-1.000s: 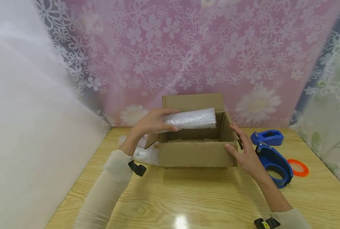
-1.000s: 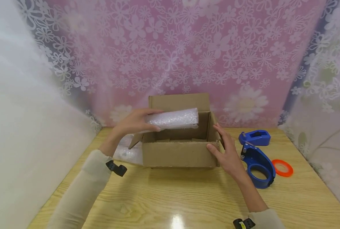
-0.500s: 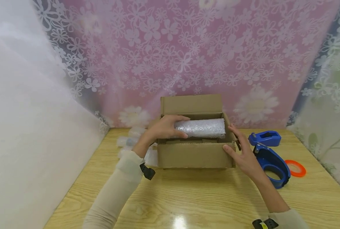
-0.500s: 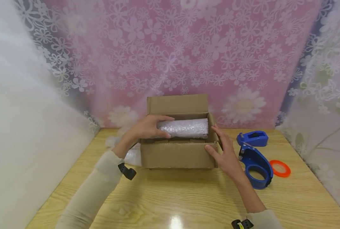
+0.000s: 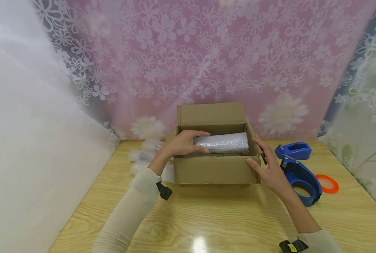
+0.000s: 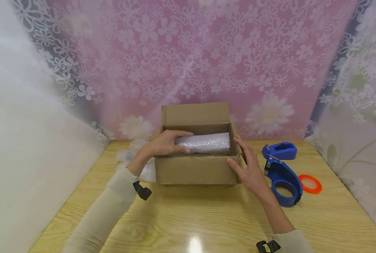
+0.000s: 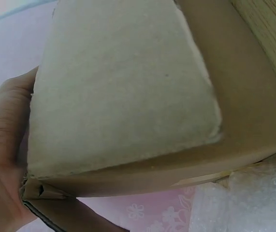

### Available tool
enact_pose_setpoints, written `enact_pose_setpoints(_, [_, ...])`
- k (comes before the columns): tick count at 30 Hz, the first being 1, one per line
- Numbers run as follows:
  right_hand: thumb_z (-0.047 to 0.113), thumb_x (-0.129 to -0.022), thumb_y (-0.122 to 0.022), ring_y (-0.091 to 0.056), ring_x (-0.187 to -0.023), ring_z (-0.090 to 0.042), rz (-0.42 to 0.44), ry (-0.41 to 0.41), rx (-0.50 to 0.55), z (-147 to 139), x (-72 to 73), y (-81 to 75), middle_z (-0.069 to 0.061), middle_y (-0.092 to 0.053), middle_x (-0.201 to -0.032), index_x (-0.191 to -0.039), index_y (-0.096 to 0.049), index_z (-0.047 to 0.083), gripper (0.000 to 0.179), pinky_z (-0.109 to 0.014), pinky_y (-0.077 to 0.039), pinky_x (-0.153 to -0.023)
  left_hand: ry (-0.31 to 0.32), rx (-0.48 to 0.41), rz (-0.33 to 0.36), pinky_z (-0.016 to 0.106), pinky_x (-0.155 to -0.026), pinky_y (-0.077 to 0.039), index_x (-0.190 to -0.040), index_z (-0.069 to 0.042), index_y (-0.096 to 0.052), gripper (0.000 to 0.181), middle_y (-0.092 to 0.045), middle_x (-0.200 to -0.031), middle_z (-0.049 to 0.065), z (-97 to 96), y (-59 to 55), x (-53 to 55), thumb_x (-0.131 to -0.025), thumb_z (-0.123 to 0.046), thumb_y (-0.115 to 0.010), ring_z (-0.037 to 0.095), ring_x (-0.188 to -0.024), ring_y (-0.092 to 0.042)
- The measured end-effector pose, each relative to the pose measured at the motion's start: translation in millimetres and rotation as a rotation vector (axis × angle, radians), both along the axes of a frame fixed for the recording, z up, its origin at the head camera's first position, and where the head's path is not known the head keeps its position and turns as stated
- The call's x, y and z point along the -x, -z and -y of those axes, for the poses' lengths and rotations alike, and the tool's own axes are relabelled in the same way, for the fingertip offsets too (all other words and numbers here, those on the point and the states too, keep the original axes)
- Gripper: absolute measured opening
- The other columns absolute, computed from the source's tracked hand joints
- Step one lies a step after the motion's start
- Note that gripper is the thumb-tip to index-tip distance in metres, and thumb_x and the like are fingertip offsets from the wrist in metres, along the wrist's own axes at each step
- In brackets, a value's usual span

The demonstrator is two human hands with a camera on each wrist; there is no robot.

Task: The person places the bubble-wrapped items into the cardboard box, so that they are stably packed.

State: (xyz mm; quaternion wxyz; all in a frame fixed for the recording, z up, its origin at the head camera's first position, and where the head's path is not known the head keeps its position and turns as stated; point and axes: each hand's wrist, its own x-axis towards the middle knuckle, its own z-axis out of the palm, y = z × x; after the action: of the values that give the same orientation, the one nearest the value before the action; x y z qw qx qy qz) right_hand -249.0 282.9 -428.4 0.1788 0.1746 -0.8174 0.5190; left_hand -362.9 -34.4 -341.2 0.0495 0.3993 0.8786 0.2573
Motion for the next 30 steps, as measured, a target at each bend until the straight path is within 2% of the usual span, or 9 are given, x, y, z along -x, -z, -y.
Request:
enact_pose_setpoints(4, [0.012, -0.105, -0.063, -0.008, -0.157, -0.042, 0.003, -0.004, -0.002, 1, 0.6, -0.6, -0.002, -0.014, -0.174, -0.166, -0.027, 0.024, 0.072, -0.078, -0.012, -0.116, -0.004, 0.034, -0.011, 0.043, -0.118, -0.041, -0.154, -0.016, -0.053, 0.071, -0.054, -0.155, 0.003, 0.4, 2.5, -0.5, -0.094, -0.043, -0.077, 0.026, -0.145, -0.048])
enact_pose_setpoints(10, [0.012, -0.106, -0.062, -0.007, -0.158, -0.040, 0.006, -0.009, 0.005, 0, 0.8, -1.3, -0.002, -0.013, -0.174, -0.166, -0.026, 0.025, 0.072, -0.078, -0.009, -0.117, 0.003, 0.114, -0.089, 0.043, -0.117, -0.042, -0.153, -0.014, -0.054, 0.068, -0.056, -0.153, 0.004, -3.8, 6.8, 0.5, -0.096, -0.044, -0.074, 0.026, -0.142, -0.051])
enact_pose_setpoints(16, [0.012, -0.106, -0.062, -0.007, -0.158, -0.040, 0.014, -0.010, 0.002, 0, 0.2, -0.8, 0.000, -0.013, -0.174, -0.166, -0.025, 0.026, 0.072, -0.077, -0.009, -0.118, -0.003, 0.133, -0.101, 0.043, -0.117, -0.043, -0.153, -0.014, -0.054, 0.068, -0.056, -0.153, 0.004, -4.0, 8.4, 1.5, -0.096, -0.045, -0.074, 0.026, -0.142, -0.051])
enact_pose_setpoints(22, [0.012, -0.106, -0.062, -0.007, -0.158, -0.040, 0.011, -0.002, -0.001, 1, -0.1, -0.5, 0.000, -0.014, -0.174, -0.166, -0.026, 0.027, 0.073, -0.078, -0.010, -0.117, 0.017, 0.099, -0.089, 0.042, -0.115, -0.045, -0.153, -0.016, -0.055, 0.066, -0.059, -0.150, 0.004, -2.7, 9.9, 3.3, -0.097, -0.046, -0.073, 0.025, -0.140, -0.053])
enact_pose_setpoints(27, [0.011, -0.105, -0.062, -0.007, -0.158, -0.040, -0.001, -0.001, -0.007, 1, 1.0, -0.4, 0.001, -0.014, -0.174, -0.166, -0.026, 0.026, 0.073, -0.080, -0.011, -0.115, -0.005, 0.025, -0.055, 0.042, -0.113, -0.047, -0.150, -0.016, -0.057, 0.060, -0.064, -0.144, 0.004, -0.2, 10.8, 3.2, -0.099, -0.043, -0.072, 0.025, -0.136, -0.057])
enact_pose_setpoints(30, [0.011, -0.105, -0.063, -0.007, -0.159, -0.039, 0.000, -0.003, -0.005, 1, 1.3, -0.1, 0.000, -0.013, -0.174, -0.166, -0.026, 0.025, 0.073, -0.080, -0.011, -0.116, -0.010, -0.001, -0.059, 0.042, -0.112, -0.047, -0.149, -0.016, -0.059, 0.058, -0.065, -0.142, 0.004, 0.4, 10.7, 2.7, -0.099, -0.041, -0.071, 0.024, -0.136, -0.057])
